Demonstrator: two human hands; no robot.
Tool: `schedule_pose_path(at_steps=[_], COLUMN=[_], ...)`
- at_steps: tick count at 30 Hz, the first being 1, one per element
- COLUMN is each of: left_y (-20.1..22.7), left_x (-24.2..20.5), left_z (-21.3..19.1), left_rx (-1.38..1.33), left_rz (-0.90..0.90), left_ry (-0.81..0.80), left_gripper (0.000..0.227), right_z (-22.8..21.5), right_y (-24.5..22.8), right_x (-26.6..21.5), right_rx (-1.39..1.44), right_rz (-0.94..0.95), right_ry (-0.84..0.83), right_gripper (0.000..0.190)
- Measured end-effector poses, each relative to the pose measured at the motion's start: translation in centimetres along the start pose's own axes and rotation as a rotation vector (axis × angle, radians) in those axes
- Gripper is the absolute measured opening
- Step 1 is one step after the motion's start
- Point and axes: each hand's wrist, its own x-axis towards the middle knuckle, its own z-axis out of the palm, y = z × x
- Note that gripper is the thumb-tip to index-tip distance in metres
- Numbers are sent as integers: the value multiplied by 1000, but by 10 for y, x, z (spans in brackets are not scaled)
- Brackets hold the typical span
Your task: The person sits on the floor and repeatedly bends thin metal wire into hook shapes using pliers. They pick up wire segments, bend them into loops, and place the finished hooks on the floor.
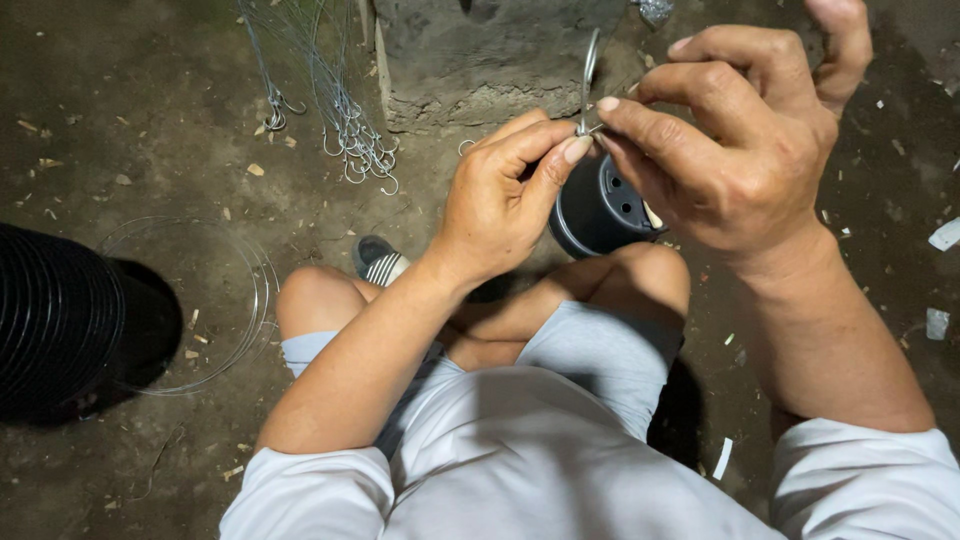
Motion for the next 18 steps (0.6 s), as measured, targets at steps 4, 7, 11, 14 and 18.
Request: schedule_pose_path(at_steps=[4,7,11,14,18], left_y=[-1,-2,-2,-1,0], left_x=[-2,-3,-4,-6,-7], left_z=[1,0,1,4,11], left_rx=[10,19,20,10,57], left_rz=[10,11,4,1,18], left_ry=[1,0,4,32,107], left_gripper=[15,14,15,15,14], right_z=[-1,-2,-1,0,6], right_y=[0,-1,-3,-5,-11], right_x=[1,2,1,1,0], right_rx=[-25,-27,-38,-74,-132], right_rz=[-30,-38,-44,-46,-62], right_ry=[5,0,-4,8,74], right_gripper=[26,26,23,20,17])
